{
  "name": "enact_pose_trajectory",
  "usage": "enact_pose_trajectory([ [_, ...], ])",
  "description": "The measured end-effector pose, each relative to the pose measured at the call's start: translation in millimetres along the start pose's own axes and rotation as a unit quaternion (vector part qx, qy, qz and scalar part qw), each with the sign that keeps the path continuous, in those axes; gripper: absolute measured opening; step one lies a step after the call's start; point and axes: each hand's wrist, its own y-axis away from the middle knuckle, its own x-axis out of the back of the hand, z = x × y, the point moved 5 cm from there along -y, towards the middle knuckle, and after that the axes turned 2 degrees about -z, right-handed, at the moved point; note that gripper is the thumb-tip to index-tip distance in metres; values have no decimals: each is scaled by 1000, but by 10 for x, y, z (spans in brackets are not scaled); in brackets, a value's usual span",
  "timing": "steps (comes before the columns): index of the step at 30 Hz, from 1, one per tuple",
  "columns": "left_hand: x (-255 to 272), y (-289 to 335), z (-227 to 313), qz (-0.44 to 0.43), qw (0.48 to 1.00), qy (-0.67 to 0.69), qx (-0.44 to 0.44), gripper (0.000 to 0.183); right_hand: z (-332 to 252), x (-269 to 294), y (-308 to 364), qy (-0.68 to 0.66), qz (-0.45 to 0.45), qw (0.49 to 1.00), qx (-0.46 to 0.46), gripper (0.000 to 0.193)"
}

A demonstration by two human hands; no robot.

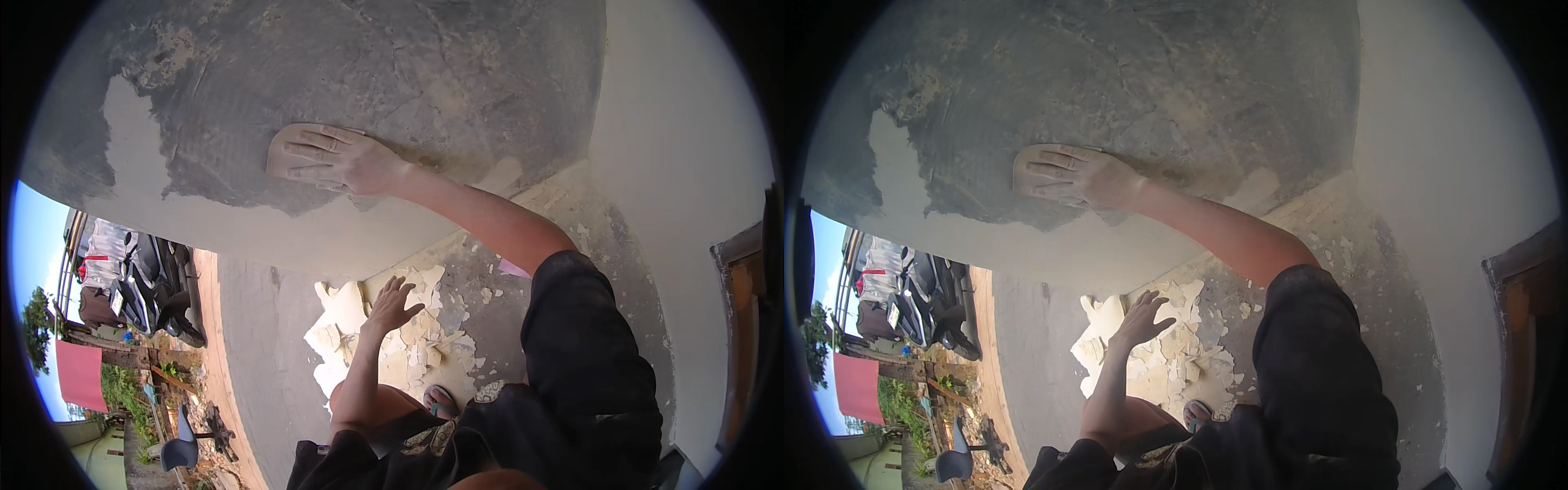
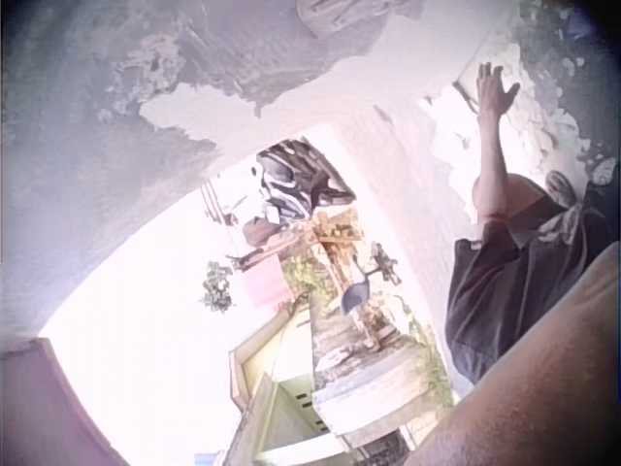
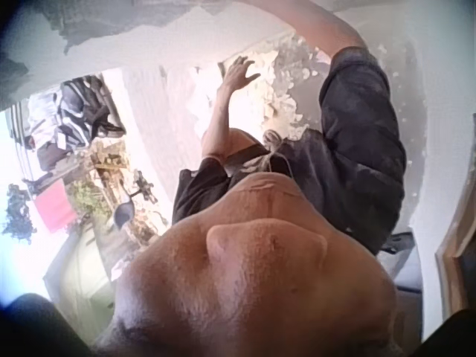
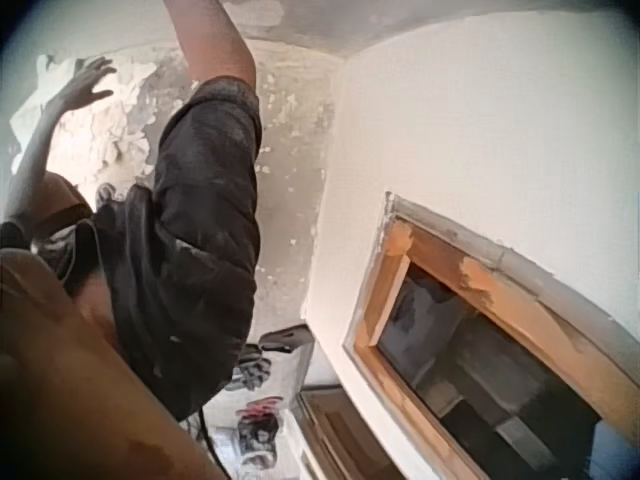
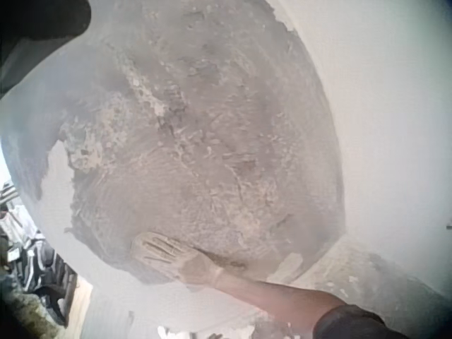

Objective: The person sands a wall by hand using a piece of sandpaper.

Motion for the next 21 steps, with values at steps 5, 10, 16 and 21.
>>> enact_pose_trajectory([
  [5, 122, 7, 268, 13, 1000, 9, -25, 34, -304, -607, 1954, -276, -478, 832, 62, 47],
  [10, 815, 371, 214, 96, 972, 192, 93, 41, -354, 43, 2868, -255, -524, 810, -62, 36],
  [16, 1071, 1049, -1123, 268, 926, 208, 168, 33, 176, -92, 3360, -265, -589, 721, -252, 35],
  [21, -1019, 1844, -1561, 316, 907, 40, 277, 34, 388, 31, 2952, -197, -617, 717, -256, 38],
])
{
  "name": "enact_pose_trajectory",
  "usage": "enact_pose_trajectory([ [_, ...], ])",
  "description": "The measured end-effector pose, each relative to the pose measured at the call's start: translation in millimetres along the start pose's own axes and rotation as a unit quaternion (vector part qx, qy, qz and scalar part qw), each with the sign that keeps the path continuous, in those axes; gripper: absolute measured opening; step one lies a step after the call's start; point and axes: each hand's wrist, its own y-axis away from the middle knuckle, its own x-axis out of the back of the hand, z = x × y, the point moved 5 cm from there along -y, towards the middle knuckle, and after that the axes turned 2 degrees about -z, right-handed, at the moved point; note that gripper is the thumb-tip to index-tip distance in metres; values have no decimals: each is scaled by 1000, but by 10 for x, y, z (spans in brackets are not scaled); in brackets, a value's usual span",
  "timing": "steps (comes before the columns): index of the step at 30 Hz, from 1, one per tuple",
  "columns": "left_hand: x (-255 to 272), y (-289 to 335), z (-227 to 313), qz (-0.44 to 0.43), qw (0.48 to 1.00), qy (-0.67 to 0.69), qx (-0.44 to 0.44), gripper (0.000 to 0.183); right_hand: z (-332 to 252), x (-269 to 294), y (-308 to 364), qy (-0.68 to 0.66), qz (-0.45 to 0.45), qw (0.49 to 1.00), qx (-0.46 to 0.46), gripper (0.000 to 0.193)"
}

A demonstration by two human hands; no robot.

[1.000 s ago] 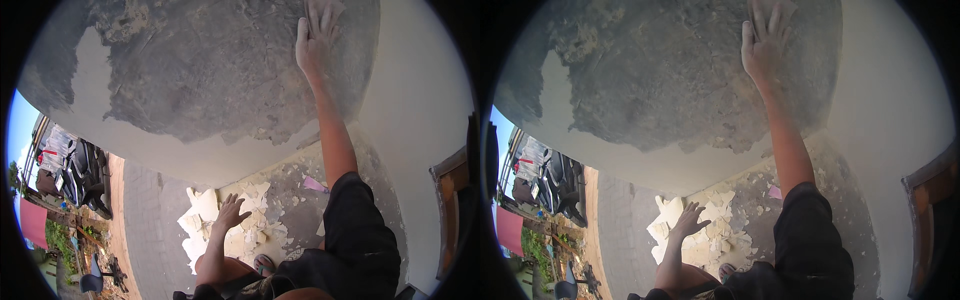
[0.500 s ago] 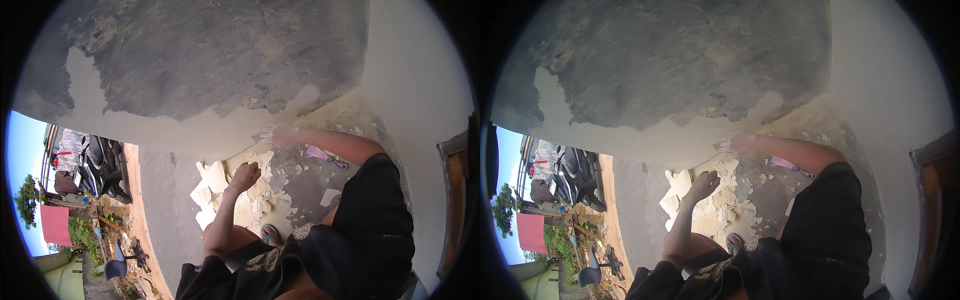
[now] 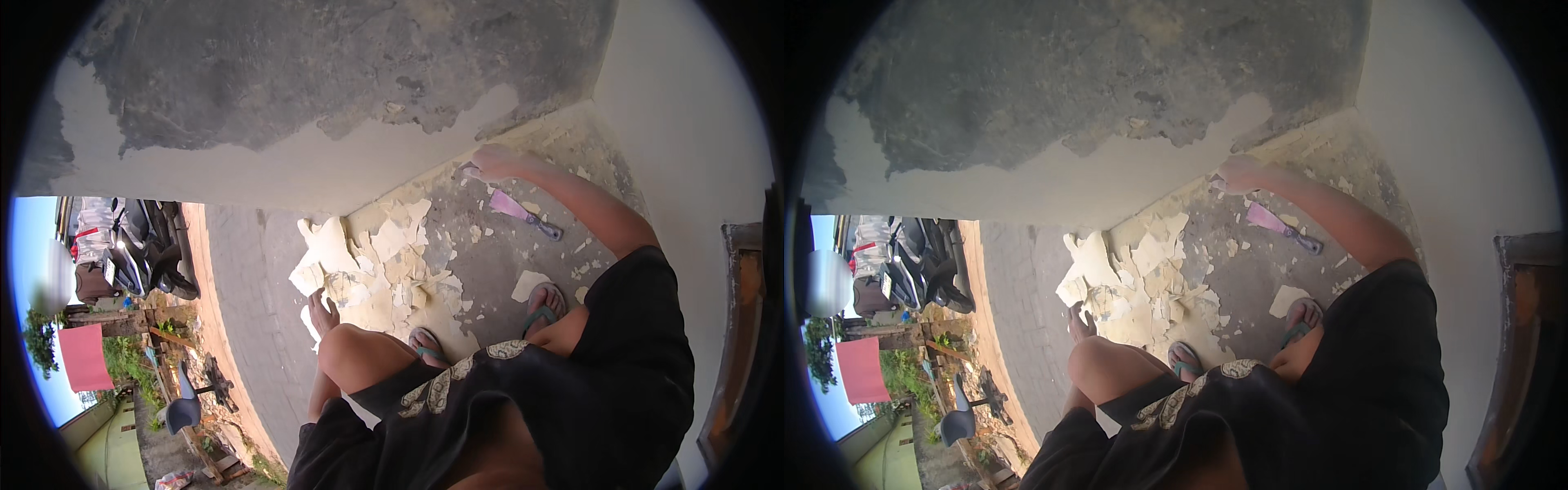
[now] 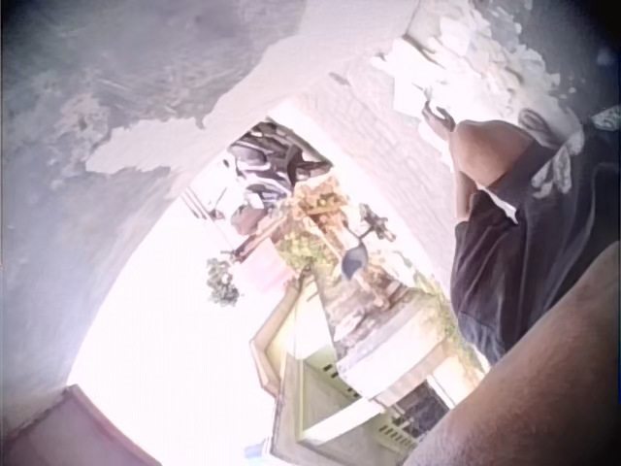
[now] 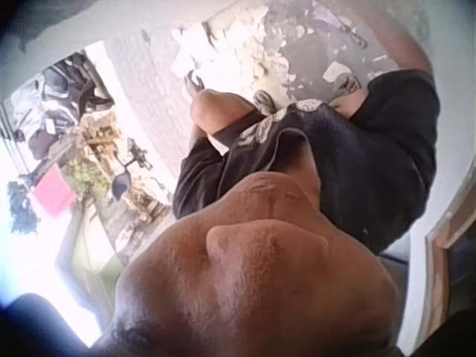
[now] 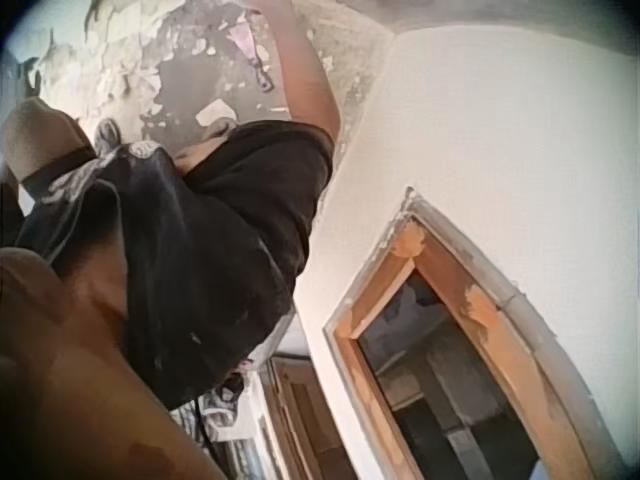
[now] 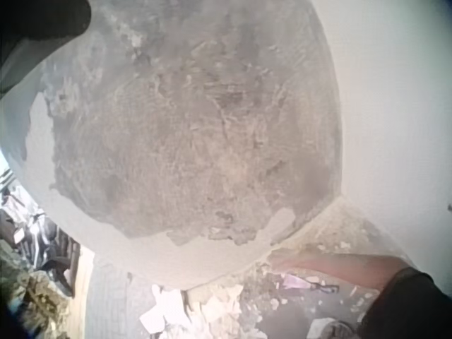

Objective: The person sands a wall by hand using a piece of sandpaper.

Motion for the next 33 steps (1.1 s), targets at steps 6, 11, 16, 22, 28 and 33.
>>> enact_pose_trajectory([
  [6, -571, 446, 1090, -150, 965, 141, -165, 40, 274, -11, 128, -159, -10, 985, -65, 48],
  [11, 714, -1050, 1096, 32, 904, 423, -45, 38, 291, 80, 152, -224, 55, 970, -73, 56],
  [16, 1760, -1336, 1406, 101, 919, 380, -39, 41, -622, 1220, 719, -204, 83, 969, -109, 52],
  [22, 1265, -814, 2447, -118, 854, 503, -66, 38, -146, 2225, 1752, -213, 645, 734, -8, 36],
  [28, 665, -759, 2360, -175, 829, 531, 10, 28, 736, 2177, 1432, -35, 775, 628, -55, 49],
  [33, 642, -913, 2420, -148, 834, 531, 10, 27, 147, 1398, 47, -6, 720, 694, -22, 71],
])
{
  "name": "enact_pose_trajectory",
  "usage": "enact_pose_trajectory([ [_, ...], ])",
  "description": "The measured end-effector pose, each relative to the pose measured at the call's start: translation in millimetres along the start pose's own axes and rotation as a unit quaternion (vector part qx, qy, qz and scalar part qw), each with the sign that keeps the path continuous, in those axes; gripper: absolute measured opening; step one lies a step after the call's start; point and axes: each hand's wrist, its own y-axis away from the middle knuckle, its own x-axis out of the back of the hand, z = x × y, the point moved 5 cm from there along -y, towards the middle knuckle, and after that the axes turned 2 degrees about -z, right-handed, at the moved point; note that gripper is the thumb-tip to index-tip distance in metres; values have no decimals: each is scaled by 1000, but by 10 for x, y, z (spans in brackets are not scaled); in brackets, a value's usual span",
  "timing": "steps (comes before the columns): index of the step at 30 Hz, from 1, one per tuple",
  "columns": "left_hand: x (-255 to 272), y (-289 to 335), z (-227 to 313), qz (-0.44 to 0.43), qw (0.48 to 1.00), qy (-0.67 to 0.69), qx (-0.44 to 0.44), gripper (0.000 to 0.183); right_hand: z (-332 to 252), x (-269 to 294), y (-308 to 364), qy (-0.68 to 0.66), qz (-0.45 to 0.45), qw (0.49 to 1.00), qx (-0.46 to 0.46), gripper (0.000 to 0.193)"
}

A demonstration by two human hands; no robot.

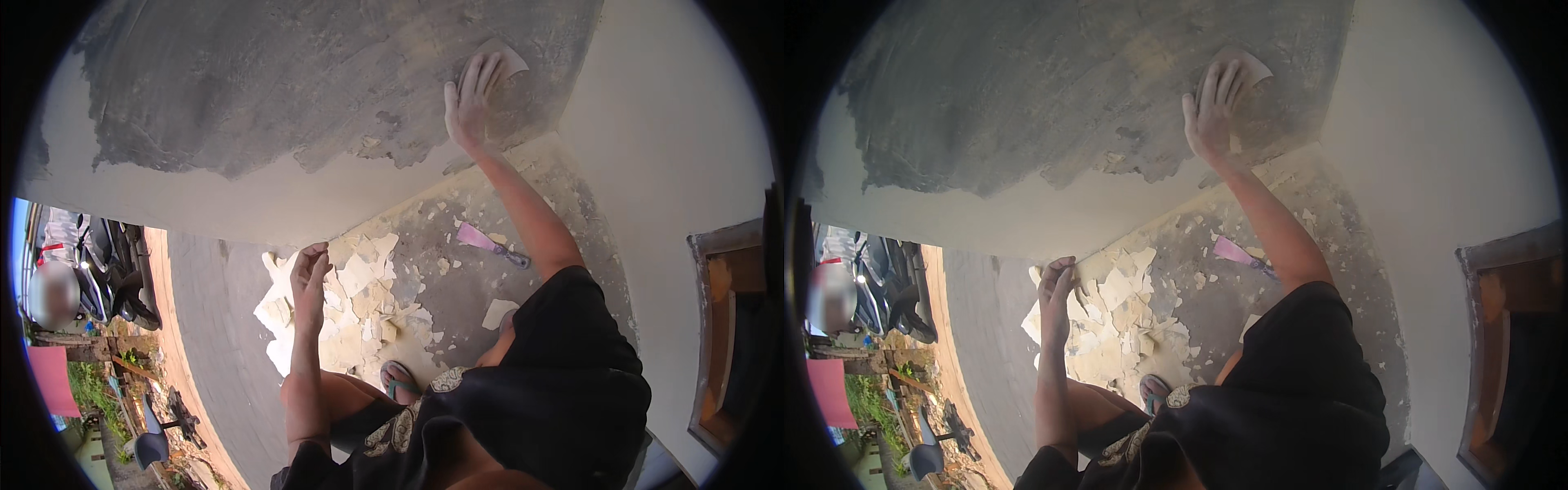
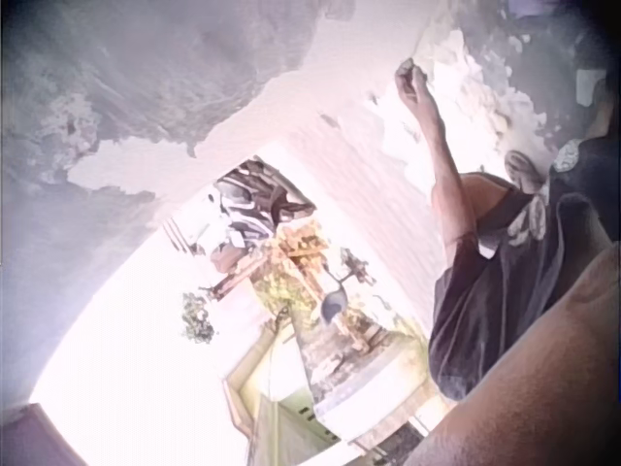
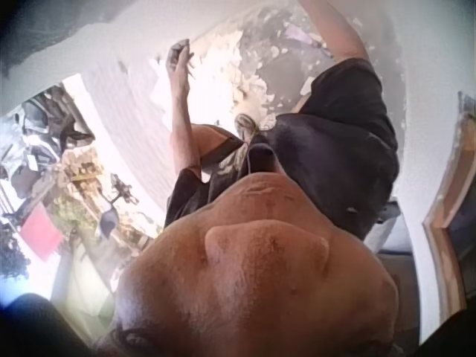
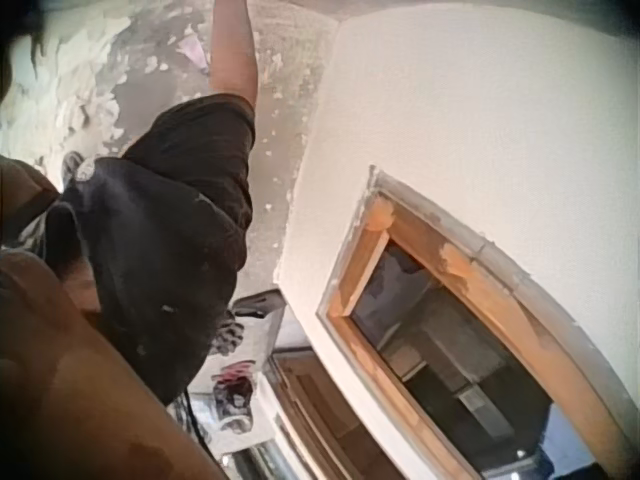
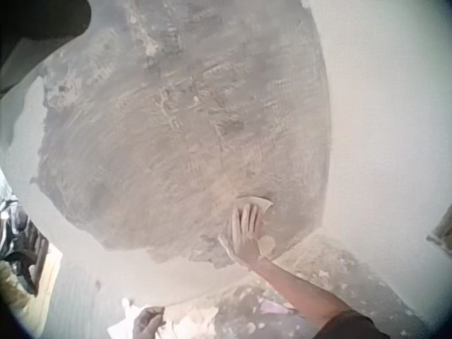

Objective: The person sands a wall by hand using a piece of sandpaper.

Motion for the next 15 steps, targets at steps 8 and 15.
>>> enact_pose_trajectory([
  [8, 10, -35, -65, -27, 998, -35, 35, 23, 249, -48, 29, 127, -42, 957, 257, 79],
  [15, -49, -124, -170, -46, 996, -62, 36, 23, 181, -80, 129, -23, -9, 999, -47, 91],
])
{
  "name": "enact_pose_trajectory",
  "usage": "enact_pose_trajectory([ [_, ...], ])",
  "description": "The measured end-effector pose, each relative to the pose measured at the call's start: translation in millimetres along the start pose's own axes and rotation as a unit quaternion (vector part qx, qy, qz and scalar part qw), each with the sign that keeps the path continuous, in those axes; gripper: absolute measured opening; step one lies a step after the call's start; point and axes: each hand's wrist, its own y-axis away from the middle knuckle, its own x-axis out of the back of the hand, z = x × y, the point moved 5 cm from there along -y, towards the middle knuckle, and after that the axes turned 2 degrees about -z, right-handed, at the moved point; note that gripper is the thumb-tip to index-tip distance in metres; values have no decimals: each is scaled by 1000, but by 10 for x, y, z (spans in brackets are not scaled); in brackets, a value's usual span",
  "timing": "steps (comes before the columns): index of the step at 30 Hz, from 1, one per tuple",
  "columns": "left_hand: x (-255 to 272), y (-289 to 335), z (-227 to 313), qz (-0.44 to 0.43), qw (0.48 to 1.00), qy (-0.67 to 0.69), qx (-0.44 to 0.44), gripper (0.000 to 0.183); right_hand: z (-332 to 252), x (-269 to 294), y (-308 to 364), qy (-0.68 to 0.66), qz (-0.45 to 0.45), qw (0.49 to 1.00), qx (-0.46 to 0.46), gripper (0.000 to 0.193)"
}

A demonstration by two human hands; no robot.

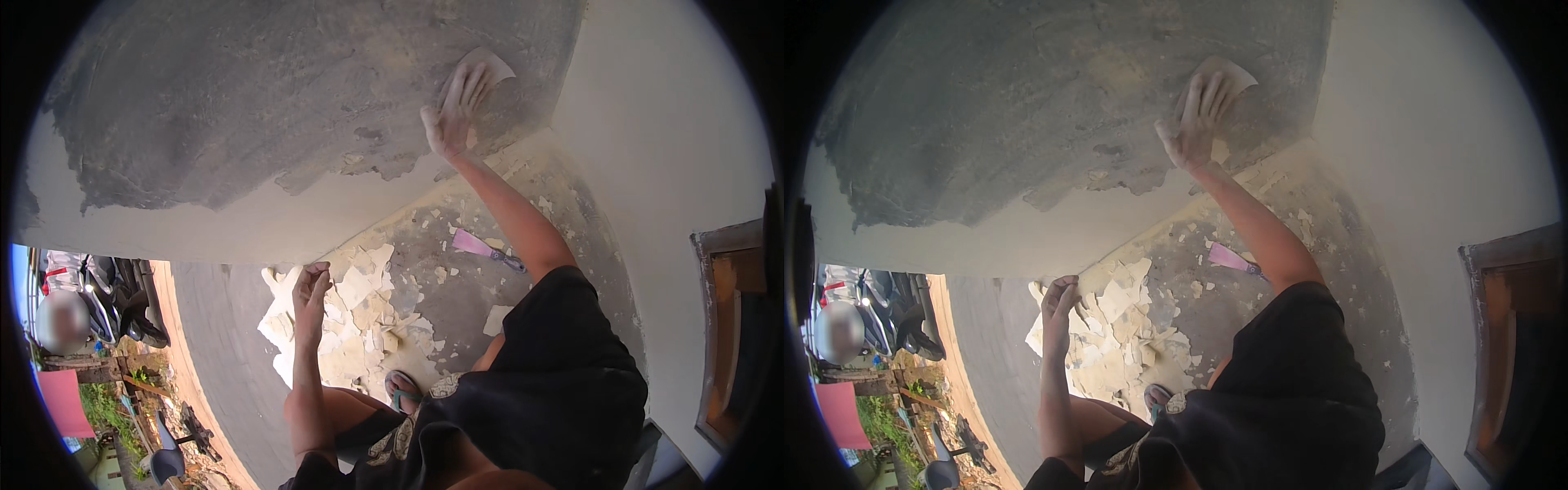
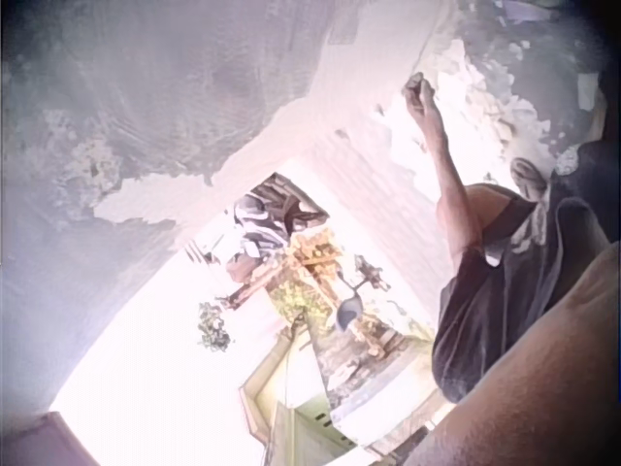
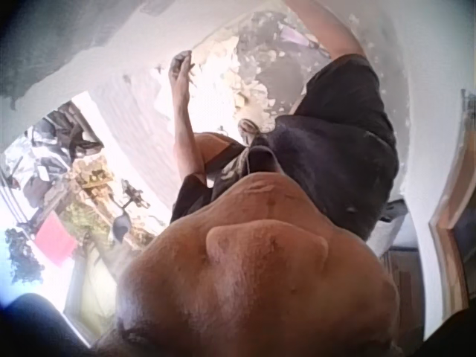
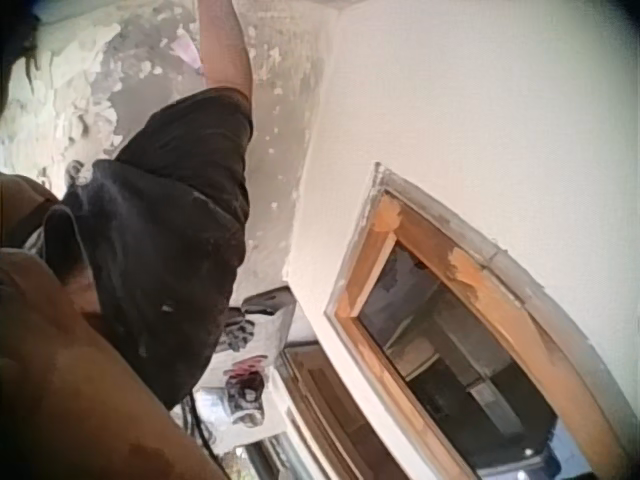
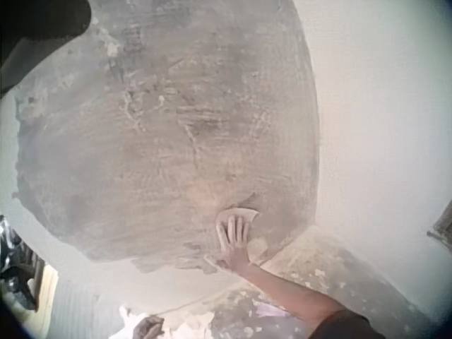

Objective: The person sands a wall by hand using a piece of sandpaper.

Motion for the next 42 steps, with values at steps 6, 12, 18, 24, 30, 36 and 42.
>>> enact_pose_trajectory([
  [6, -114, -5, 81, 8, 1000, -5, 15, 27, -102, -408, 481, 47, -266, 875, 401, 73],
  [12, -227, 204, 346, -21, 1000, -8, -10, 28, 858, 473, -275, -87, 112, 979, -149, 94],
  [18, -212, 66, 170, -14, 999, -29, 17, 26, -3, -490, 857, 42, -316, 905, 281, 83],
  [24, -301, 187, 268, -53, 998, -39, -2, 22, 608, 301, -129, 83, 19, 996, 27, 92],
  [30, -222, 84, 87, -35, 997, -60, 14, 22, 36, -596, 1231, 22, -219, 962, 158, 89],
  [36, -202, 113, 121, -50, 997, -61, 23, 23, 357, -76, 195, 33, -10, 995, 96, 92],
  [42, -179, 81, 78, -55, 996, -63, 25, 23, 45, -427, 969, -74, -96, 993, -13, 110],
])
